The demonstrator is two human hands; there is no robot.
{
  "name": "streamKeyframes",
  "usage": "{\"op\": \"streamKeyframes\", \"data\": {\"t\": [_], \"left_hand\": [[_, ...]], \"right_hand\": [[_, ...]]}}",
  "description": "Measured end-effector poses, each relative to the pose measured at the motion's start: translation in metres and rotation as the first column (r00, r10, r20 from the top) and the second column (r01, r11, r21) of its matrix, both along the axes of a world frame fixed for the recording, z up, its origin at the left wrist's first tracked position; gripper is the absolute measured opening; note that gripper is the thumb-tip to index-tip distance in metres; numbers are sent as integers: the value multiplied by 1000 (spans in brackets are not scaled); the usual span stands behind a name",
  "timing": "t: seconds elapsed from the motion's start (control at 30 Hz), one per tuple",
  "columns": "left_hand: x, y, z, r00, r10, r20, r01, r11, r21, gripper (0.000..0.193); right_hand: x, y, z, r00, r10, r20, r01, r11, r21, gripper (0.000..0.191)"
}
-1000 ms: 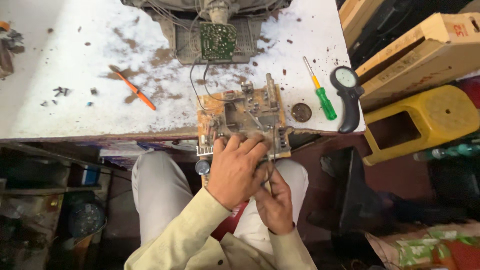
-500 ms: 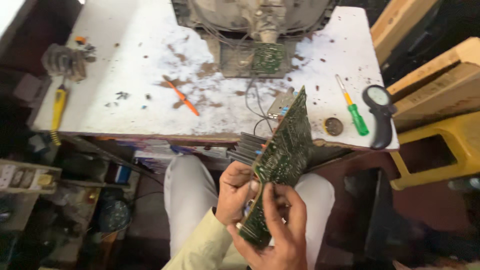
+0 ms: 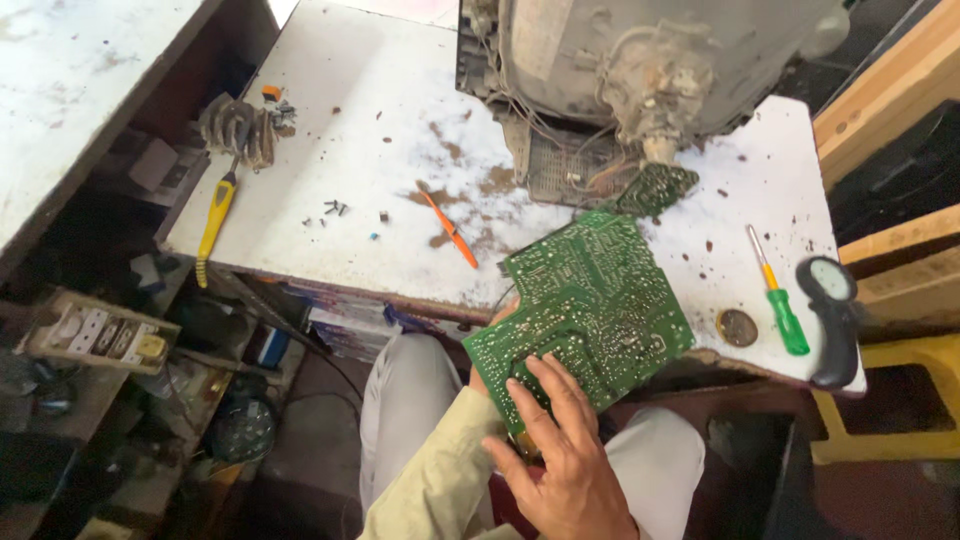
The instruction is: The person uses a soldering iron to work on a green circuit board, then flips it to inspect the component side. They use a magnifying glass to examine the board closely, then place it down and use a multimeter to test electrical continuity on the components.
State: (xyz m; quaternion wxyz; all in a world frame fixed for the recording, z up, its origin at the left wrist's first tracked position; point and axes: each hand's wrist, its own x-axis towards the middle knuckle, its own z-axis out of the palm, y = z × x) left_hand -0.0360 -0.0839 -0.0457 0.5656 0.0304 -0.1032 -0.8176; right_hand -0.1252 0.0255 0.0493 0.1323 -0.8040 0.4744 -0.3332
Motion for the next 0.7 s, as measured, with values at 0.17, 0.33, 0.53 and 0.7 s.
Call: {"op": "streamKeyframes", "data": {"t": [0.17,0.33,0.53,0.7], "left_hand": [[0,-24,-18,994,-97,55,102,990,-95,40],[-7,-36,-23,988,-149,41,148,989,20,35],[36,21,56,706,578,409,-355,789,-503,43],[41,15,92,843,458,281,-293,830,-474,40]], "right_hand": [[5,-23,2,995,-68,-67,66,997,-36,47],[19,-38,15,998,-67,-18,64,993,-101,31],[75,-72,47,917,398,-27,-396,916,58,30],[174,-120,37,781,589,-208,-585,806,88,53]]}}
